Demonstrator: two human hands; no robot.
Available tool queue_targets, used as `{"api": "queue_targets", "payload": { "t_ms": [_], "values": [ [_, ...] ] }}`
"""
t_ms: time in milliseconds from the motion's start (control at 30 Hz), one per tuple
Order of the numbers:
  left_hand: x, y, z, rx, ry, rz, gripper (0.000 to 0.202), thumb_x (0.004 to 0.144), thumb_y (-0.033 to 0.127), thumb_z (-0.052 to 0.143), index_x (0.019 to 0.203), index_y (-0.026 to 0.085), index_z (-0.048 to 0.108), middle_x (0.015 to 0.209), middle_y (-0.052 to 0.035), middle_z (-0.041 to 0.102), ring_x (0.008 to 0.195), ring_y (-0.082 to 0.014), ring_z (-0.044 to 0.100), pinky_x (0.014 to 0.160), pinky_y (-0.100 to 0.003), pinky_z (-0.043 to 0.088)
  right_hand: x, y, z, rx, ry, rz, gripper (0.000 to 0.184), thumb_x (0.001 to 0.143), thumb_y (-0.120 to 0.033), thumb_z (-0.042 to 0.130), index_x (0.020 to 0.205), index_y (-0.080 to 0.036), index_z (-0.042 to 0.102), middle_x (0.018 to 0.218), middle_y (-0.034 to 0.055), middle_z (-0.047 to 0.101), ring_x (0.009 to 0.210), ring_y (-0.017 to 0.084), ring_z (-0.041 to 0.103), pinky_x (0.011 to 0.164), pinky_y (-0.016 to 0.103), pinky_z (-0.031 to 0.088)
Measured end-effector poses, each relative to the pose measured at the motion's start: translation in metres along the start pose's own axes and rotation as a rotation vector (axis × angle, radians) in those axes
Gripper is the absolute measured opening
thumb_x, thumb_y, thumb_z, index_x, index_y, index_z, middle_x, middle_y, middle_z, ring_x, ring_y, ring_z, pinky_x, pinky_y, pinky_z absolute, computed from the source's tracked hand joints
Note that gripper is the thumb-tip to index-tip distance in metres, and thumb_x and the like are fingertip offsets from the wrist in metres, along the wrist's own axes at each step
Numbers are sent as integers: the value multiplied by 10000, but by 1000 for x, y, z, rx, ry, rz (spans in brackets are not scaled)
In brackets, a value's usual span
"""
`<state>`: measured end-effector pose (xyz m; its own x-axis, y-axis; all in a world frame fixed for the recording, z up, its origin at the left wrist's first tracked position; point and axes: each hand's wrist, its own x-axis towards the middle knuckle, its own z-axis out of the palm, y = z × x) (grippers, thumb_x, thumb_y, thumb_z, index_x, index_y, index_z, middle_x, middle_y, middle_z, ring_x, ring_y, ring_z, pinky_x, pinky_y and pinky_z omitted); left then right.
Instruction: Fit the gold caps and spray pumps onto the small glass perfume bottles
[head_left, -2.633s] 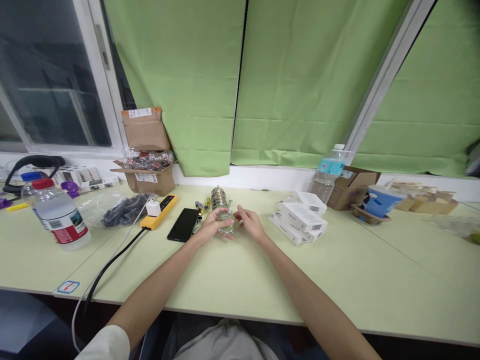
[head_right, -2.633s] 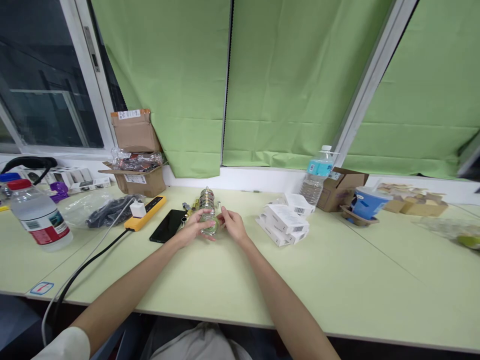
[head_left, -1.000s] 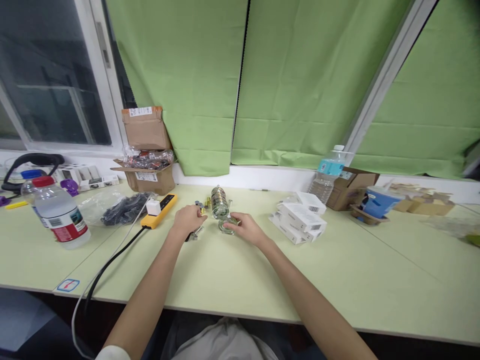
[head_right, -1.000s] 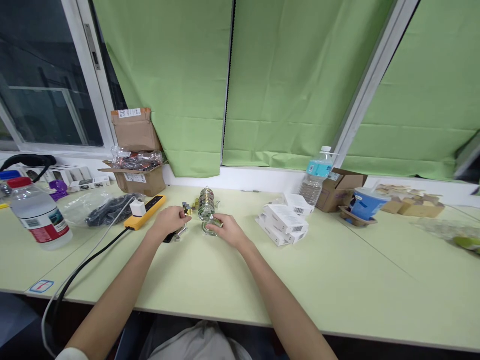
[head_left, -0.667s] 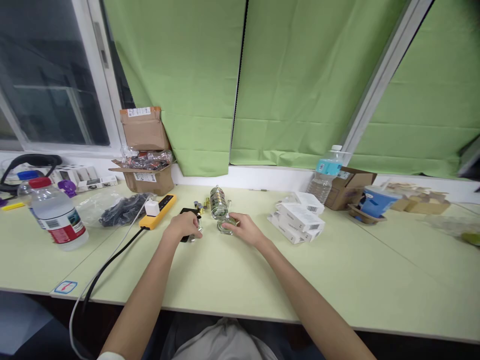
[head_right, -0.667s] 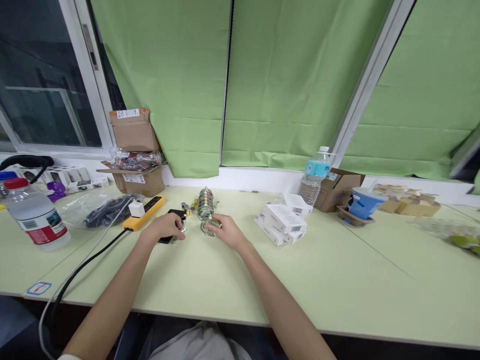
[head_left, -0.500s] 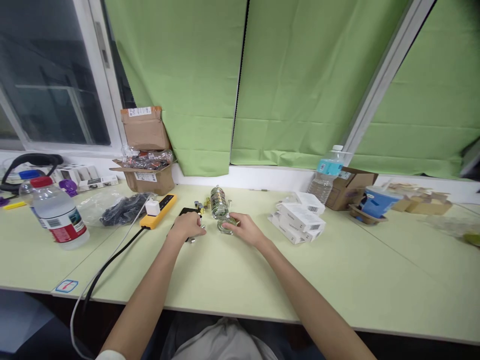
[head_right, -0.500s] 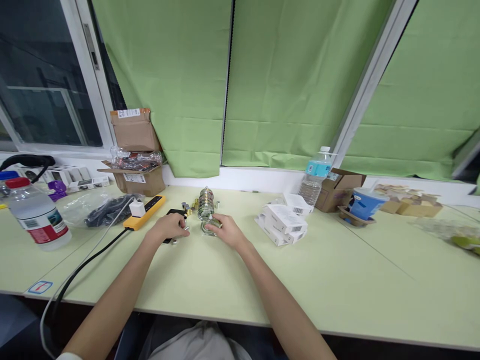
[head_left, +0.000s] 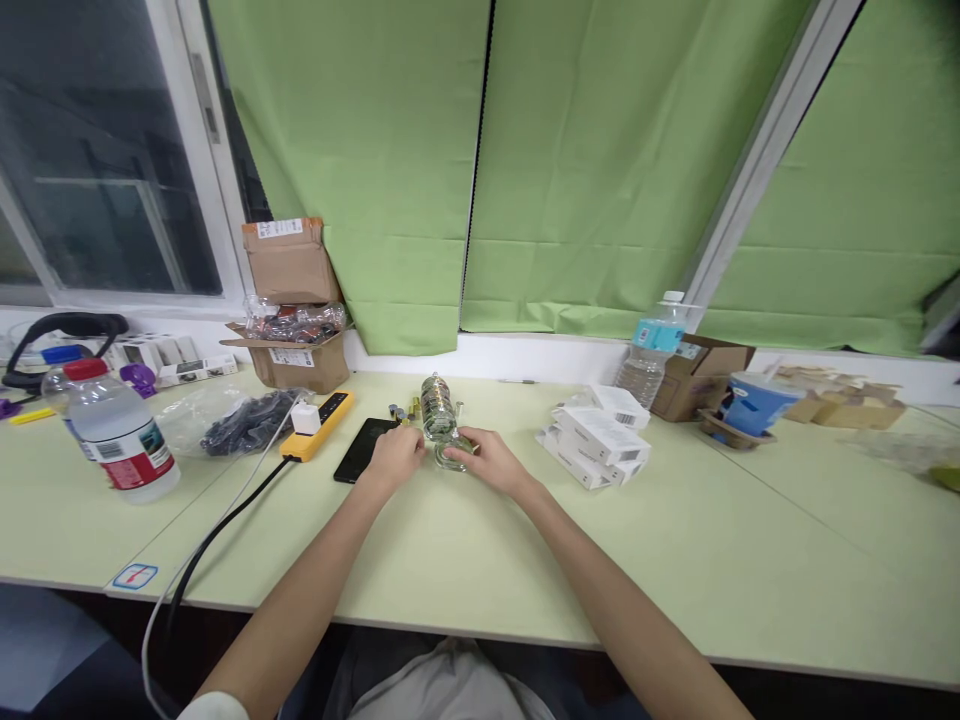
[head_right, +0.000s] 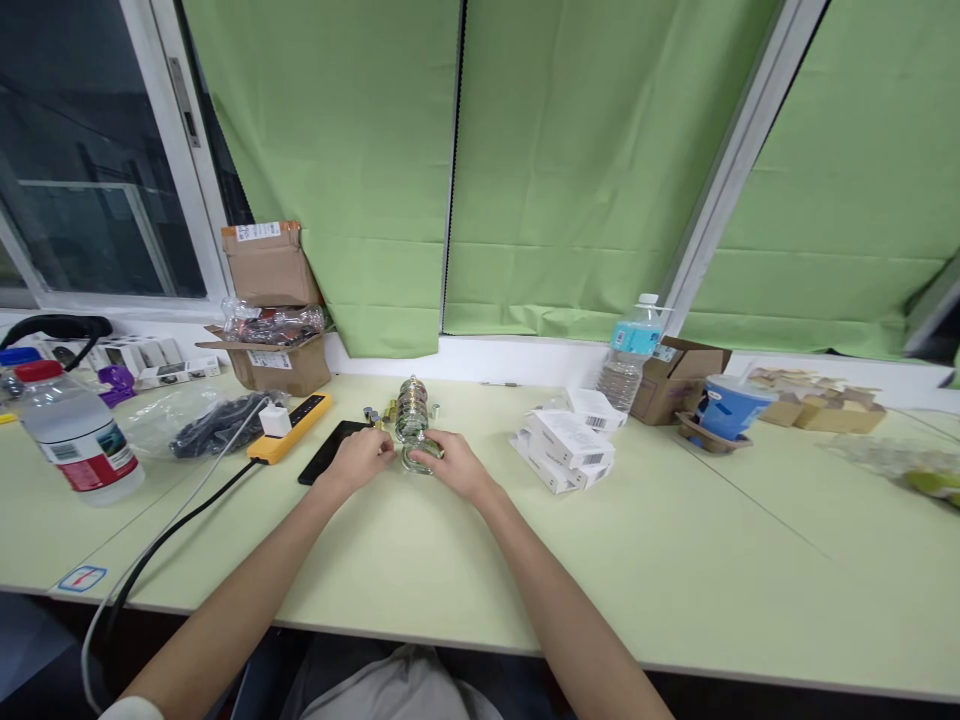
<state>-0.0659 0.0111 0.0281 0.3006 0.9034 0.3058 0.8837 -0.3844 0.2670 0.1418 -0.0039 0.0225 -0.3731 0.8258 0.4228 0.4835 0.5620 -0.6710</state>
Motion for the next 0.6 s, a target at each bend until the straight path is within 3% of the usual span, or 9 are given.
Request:
{"api": "queue_targets", "payload": {
  "t_ms": [167,333,467,600],
  "values": [
    [4,6,5,-271,198,133,168,853,239,576,937,201,717,946,-72,721,833,-198,646,745,-276,464,-2,5,8,70,30,45,354,806,-510,627,963,-193,642,845,-2,638,733,158,532,620,242,403],
    [10,10,4,-586,310,98,219,845,299,597,986,189,723,902,-49,728,707,-149,604,682,-263,484,-1,9,17,97,65,72,357,787,-502,645,936,-177,640,803,-7,634,712,153,536,631,246,400],
    [8,17,3,-751,308,137,265,845,344,591,1028,201,720,958,-48,721,786,-157,620,616,-238,484,1,8,19,106,67,64,354,788,-490,649,945,-173,646,835,-3,648,728,154,543,655,251,405],
    [4,24,1,-758,272,183,287,862,326,575,1092,211,703,1016,-52,712,794,-154,619,633,-246,489,1,6,19,112,62,69,370,794,-484,644,994,-173,651,895,16,679,782,180,573,687,265,426]
  ]
}}
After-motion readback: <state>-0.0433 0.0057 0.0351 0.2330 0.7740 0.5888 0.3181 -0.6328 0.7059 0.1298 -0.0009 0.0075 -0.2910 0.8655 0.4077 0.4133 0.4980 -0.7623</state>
